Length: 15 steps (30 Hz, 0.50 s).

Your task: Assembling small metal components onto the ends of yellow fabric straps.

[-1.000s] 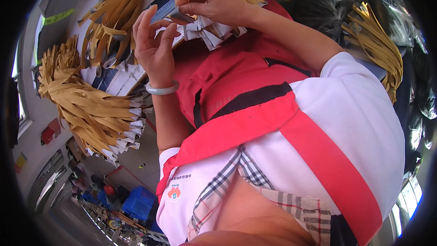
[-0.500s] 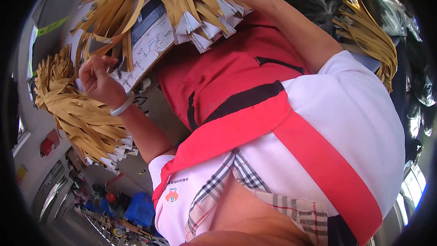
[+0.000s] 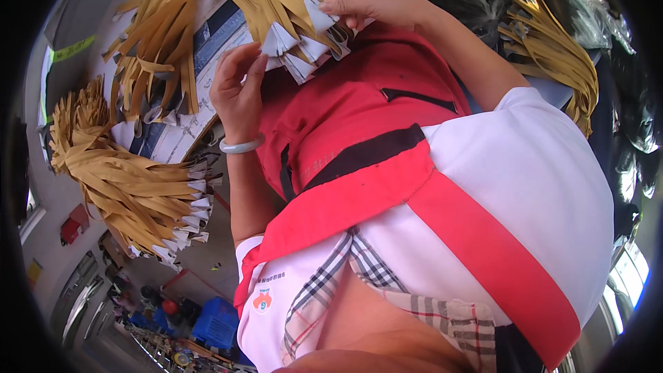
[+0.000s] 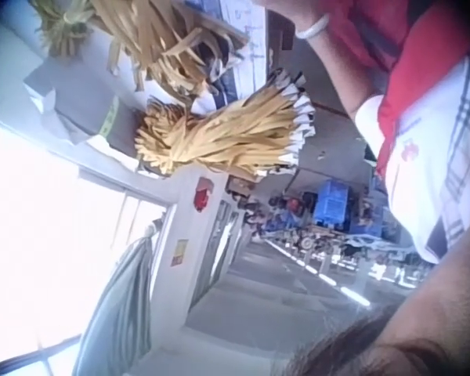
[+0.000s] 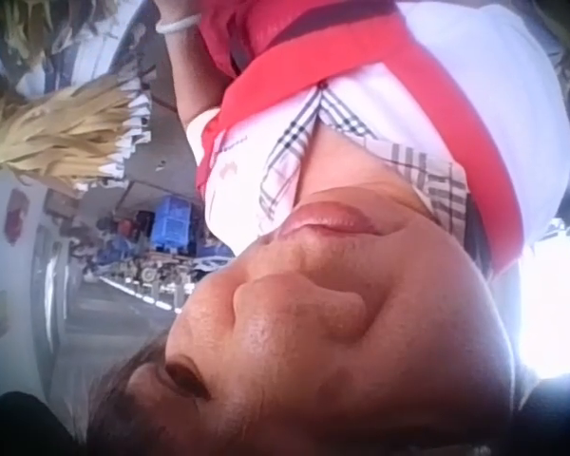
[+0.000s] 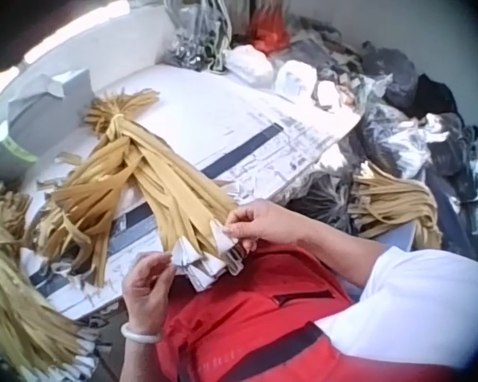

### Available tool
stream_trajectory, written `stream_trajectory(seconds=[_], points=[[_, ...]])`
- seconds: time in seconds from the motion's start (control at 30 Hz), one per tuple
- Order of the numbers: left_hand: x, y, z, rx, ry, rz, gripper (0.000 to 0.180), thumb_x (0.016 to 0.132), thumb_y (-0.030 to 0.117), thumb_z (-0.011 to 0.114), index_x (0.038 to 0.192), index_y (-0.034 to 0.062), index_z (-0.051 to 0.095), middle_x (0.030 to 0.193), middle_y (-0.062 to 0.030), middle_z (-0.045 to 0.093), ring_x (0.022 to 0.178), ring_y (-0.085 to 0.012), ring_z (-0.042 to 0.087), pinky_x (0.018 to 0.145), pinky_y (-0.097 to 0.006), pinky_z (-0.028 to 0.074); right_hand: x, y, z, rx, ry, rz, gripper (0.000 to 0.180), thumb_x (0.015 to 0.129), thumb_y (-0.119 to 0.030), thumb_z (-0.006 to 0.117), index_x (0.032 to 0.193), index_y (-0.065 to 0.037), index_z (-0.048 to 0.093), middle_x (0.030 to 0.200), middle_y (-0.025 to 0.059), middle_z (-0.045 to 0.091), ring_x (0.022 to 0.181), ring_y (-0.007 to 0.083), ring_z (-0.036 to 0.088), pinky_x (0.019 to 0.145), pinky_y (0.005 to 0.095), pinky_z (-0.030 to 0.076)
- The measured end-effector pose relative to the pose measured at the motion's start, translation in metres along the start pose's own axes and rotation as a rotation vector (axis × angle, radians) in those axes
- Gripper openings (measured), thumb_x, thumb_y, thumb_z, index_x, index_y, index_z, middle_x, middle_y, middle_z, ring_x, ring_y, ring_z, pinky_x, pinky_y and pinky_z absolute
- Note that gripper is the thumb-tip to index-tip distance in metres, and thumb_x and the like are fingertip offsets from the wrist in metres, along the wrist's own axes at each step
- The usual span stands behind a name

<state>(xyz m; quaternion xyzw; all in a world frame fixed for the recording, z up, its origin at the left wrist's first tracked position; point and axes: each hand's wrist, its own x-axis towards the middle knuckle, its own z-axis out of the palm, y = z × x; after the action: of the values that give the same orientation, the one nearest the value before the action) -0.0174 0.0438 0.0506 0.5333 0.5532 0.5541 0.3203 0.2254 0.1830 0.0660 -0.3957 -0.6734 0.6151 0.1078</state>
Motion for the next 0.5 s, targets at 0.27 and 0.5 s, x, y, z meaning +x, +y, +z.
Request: stream_trajectory(seconds=[0.27,0.5], points=[[0.013,0.018,0.029,0.026,-0.006,0.31,0.021,0.073,-0.006,0.078,0.091,0.0009,0.069,0.094,-0.008,0.064,0.078,-0.0163,0.063,0.068,-0.027,0.05,-0.006,-0.026,0.046,0.533,-0.172,0.038,0.022,0.097,-0.031,0.062,0.101,-0.009,0.061,0.078,-0.0033,0.06,0.064,0.0039,0.057,0.058,0.0186,0.045],[0.017,0.018,-0.004,-0.171,-0.104,0.134,0.018,0.074,-0.01,0.073,0.088,-0.0017,0.068,0.094,-0.0077,0.065,0.084,-0.0157,0.062,0.073,-0.026,0.05,0.018,-0.053,0.046,-0.089,-0.225,-0.568,0.018,0.092,-0.016,0.069,0.104,-0.007,0.059,0.101,-0.0019,0.054,0.082,0.0057,0.053,0.07,0.0208,0.043]])
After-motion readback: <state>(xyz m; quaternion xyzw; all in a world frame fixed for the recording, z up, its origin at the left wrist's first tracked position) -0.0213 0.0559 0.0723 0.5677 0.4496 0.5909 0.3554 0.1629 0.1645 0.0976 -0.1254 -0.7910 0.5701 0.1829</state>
